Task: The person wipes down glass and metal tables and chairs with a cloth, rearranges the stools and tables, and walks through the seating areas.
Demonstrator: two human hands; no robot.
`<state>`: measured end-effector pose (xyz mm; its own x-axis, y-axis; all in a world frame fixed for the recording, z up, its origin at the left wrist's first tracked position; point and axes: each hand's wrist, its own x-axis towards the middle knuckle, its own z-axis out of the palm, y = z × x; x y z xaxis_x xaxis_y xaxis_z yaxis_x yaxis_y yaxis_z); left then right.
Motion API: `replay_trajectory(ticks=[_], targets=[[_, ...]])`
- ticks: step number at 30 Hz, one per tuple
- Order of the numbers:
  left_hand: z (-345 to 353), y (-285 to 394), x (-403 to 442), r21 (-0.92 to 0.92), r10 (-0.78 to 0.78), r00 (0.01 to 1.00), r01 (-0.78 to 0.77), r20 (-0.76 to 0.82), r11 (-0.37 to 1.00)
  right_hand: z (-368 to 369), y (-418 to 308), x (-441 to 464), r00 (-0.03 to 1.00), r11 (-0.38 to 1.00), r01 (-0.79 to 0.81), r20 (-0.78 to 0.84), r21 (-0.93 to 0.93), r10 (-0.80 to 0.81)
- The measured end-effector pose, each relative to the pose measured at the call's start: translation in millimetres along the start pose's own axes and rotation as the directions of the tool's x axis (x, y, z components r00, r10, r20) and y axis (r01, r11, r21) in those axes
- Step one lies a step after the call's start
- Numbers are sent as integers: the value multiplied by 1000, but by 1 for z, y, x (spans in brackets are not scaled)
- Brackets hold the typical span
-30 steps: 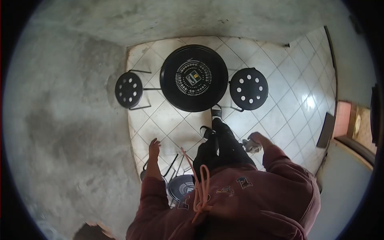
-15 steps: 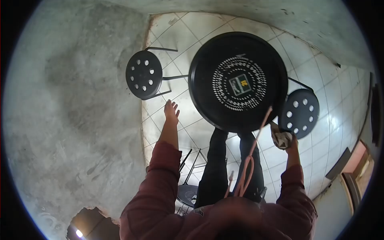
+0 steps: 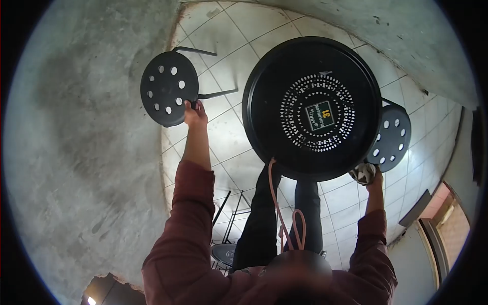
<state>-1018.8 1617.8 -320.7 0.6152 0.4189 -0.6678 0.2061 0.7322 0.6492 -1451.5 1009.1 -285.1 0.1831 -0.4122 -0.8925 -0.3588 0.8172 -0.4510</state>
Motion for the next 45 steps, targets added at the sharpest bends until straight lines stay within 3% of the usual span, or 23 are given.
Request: replay_trajectory(ticks=[4, 9, 12, 14, 16, 19, 25, 32, 34, 36, 39, 40, 41, 42, 43, 44, 45], targets=[[-2, -6, -33, 31, -37, 996, 40, -84, 999, 7, 0, -15, 995, 999, -27, 98, 20, 25], [-16, -32, -53, 95, -76, 995, 82, -64, 992, 5, 0, -14, 998, 999, -49, 27, 0, 49], [-41, -51, -55, 175, -93, 986, 69, 136, 982, 25, 0, -23, 990, 993, -111, 97, 34, 107], [-67, -71, -42, 174, -83, 985, 56, 154, 983, 35, -3, -30, 978, 978, -200, 75, 66, 195], [-29, -62, -91, 168, -92, 995, 97, -39, 981, 42, -3, -33, 964, 967, -255, 80, -6, 254], [-8, -62, -124, 113, -162, 978, 177, -128, 978, 44, -3, -34, 959, 962, -268, 84, -45, 271], [-6, -74, -145, 135, -178, 979, 190, -97, 972, 54, -1, -44, 959, 951, -282, -26, -130, 281], [4, -78, -158, 139, -218, 973, 226, -74, 964, 45, 0, -34, 949, 945, -315, -3, -91, 316], [-1, -85, -154, 142, -199, 980, 201, -32, 969, 55, 0, -45, 958, 944, -287, -25, -163, 286], [-12, -101, -147, 100, -193, 981, 190, 22, 977, -11, 15, 19, 924, 890, 89, 371, -448, 94], [-44, -117, -121, 204, -319, 942, 293, 109, 934, -21, 17, 19, 789, 702, 485, 607, -522, -94], [-34, -103, -130, 410, -332, 941, 280, 61, 868, 12, 11, -22, 833, 555, 519, 529, -650, -160], [-44, -109, -122, 339, -324, 936, 264, 134, 903, 55, 3, -73, 867, 400, 499, 445, -769, -225], [-49, -120, -108, 264, -327, 923, 270, 202, 926, 45, 10, -53, 942, 718, 307, 308, -625, -134], [-34, -111, -119, 257, -419, 889, 367, 184, 894, 34, 16, -34, 987, 962, 76, 155, -262, -36], [-19, -100, -131, 248, -506, 847, 461, 164, 852, 23, 21, -15, 998, 992, -60, 2, 112, 60], [-56, -110, -91, 344, -509, 805, 405, 306, 847, 45, 18, -33, 988, 984, 65, -126, -165, -87]])
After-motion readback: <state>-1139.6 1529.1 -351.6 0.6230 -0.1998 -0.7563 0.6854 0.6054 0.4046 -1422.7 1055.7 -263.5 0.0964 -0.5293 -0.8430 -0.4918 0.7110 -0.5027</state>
